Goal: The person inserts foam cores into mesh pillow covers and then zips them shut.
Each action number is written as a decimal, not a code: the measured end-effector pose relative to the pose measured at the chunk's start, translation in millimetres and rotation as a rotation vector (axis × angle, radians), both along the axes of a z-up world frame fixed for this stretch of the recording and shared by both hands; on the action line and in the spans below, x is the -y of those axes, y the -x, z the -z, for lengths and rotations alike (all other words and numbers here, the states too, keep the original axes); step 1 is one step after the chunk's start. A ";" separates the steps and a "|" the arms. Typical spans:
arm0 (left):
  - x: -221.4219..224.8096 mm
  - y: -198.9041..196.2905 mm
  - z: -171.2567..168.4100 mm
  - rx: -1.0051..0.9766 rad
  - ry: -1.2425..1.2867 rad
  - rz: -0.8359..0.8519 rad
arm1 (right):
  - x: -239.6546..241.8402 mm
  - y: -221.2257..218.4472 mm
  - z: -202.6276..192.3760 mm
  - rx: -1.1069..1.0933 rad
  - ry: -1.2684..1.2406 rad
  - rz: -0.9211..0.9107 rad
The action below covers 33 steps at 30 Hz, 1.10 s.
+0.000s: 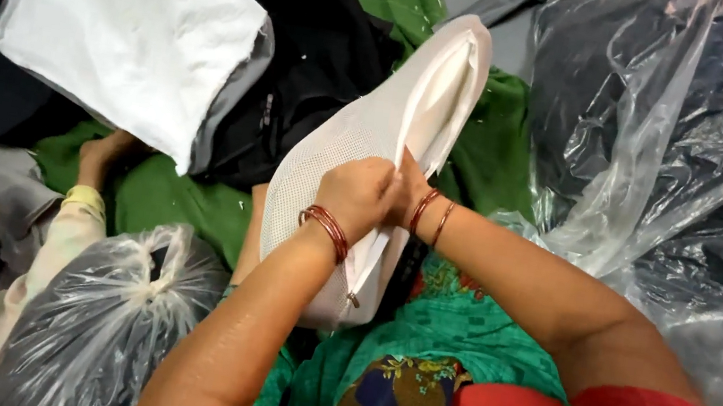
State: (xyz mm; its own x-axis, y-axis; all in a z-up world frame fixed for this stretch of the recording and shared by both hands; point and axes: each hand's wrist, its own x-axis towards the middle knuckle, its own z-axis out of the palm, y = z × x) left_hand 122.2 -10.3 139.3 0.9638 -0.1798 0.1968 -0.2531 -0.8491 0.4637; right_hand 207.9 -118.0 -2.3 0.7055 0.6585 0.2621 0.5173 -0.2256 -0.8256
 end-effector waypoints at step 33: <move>39.4 3.9 -2.7 -0.087 -0.681 0.107 | 116.6 -0.7 -44.5 -0.587 -0.590 0.161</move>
